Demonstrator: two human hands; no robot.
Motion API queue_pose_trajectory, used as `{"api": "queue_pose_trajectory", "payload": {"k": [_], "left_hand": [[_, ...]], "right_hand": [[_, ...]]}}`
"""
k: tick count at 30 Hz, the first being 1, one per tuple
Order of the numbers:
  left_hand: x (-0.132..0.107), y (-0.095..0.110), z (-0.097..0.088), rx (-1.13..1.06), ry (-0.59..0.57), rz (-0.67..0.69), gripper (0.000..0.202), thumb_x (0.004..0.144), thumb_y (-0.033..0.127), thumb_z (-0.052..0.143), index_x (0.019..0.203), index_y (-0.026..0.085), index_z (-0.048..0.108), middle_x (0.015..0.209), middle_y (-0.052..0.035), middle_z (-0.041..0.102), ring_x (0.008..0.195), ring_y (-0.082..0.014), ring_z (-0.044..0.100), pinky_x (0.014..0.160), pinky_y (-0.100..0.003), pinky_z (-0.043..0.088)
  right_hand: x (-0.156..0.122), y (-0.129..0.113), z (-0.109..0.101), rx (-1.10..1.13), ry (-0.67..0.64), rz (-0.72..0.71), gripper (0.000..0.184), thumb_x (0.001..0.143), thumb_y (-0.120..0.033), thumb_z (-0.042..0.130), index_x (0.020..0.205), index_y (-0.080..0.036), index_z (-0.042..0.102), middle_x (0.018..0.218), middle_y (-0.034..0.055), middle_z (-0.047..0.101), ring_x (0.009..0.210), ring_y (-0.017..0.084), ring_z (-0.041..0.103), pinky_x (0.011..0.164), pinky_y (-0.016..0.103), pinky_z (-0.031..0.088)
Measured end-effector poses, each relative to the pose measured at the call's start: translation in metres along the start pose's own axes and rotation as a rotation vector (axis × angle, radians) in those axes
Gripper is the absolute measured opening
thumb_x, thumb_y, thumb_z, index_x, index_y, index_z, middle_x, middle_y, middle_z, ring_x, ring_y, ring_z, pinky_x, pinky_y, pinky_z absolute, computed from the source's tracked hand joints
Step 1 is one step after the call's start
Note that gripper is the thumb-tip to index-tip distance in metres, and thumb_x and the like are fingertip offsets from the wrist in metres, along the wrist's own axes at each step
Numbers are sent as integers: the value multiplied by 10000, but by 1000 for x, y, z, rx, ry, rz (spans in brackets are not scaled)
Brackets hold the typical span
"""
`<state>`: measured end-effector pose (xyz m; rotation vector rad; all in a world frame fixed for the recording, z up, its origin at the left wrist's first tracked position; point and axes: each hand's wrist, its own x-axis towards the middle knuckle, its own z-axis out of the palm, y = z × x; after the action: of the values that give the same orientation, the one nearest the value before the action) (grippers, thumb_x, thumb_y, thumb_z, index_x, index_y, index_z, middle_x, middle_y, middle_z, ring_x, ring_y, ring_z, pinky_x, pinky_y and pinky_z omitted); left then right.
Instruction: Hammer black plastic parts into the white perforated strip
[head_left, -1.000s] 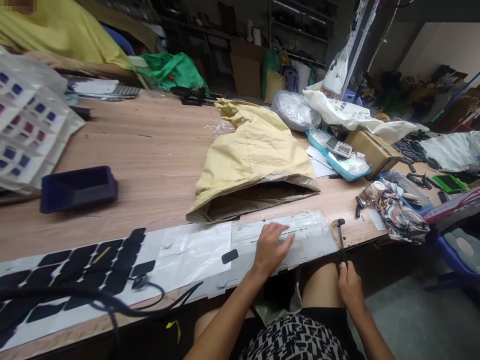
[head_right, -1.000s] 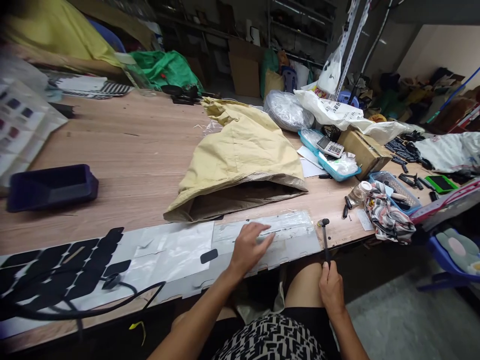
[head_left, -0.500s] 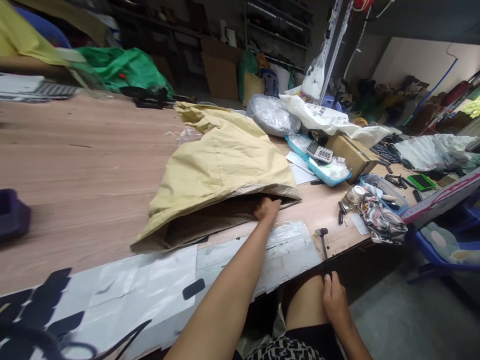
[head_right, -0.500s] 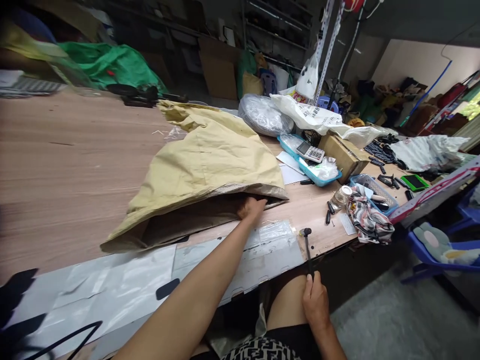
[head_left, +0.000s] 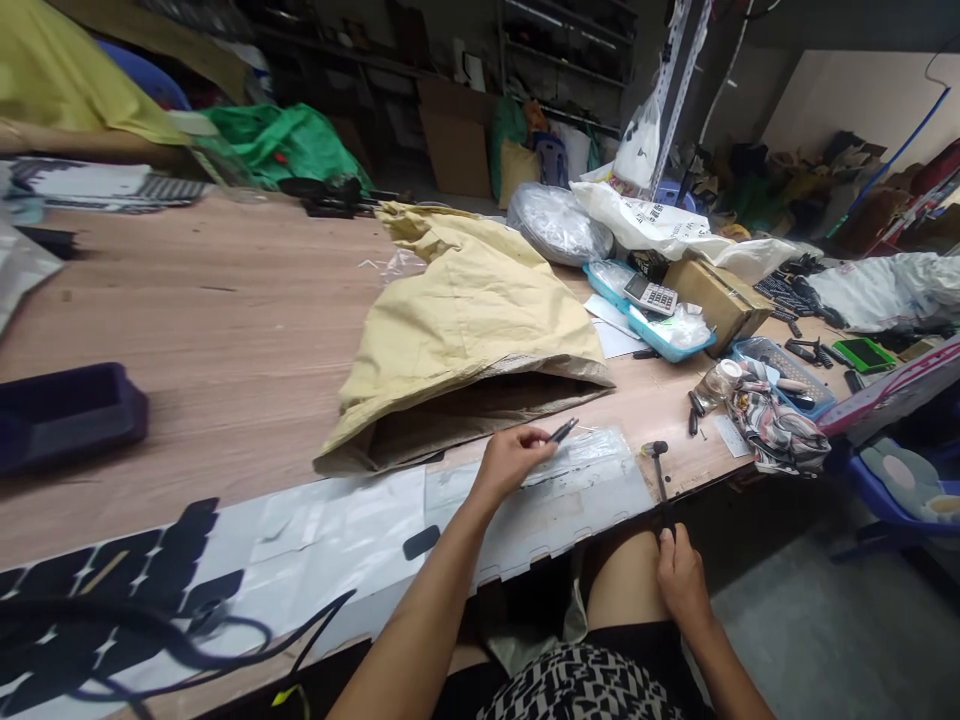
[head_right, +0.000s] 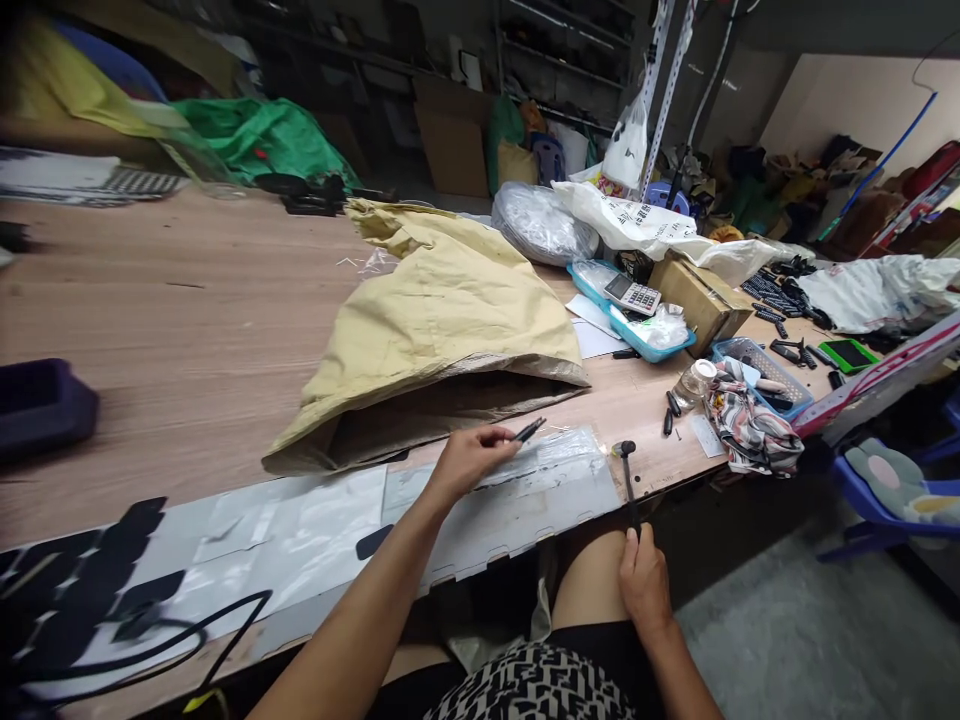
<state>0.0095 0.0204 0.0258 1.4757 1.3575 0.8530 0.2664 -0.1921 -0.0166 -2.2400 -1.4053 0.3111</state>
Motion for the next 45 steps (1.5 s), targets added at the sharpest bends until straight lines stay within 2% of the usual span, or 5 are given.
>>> {"api": "queue_pose_trajectory", "payload": {"k": [4,7,15,23,45], "left_hand": [[-47,-17,-6,131,-113,187,250,700,385,663,834,186,730,676,-3,611,618,-146,545,604,-270,408],[-60,-23,0,242,-79,275,195,743,327,633,862,202,722,737,-13,627,712,-168,578,678,-291,437],[-61,-32,10,366,-13,402,218,829,330,606,984,230,722,816,-26,632,844,-195,575,748,-314,446],[-60,-32,9,358,-39,400,211,841,330,605,992,247,726,833,-27,624,860,-196,570,763,-319,443],[-61,-25,9,354,-31,367,187,844,320,611,978,277,735,814,-21,599,846,-195,552,749,-313,436]], "right_hand": [[1,-2,-2,-9,-12,-6,396,961,-481,236,871,-215,516,629,44,626,556,215,605,535,286,357],[3,-4,-5,-17,-11,6,402,953,-480,236,866,-211,522,612,46,617,549,216,599,528,283,356],[-5,-18,-18,128,-29,-27,468,949,-555,284,768,-216,549,610,33,612,560,179,566,553,257,406],[-28,-50,-20,90,-202,-245,390,981,-441,336,943,-189,632,682,41,655,618,188,623,583,248,417],[-28,-75,-19,36,-207,-338,374,985,-405,345,973,-191,651,787,79,705,699,203,662,620,250,437]]}}
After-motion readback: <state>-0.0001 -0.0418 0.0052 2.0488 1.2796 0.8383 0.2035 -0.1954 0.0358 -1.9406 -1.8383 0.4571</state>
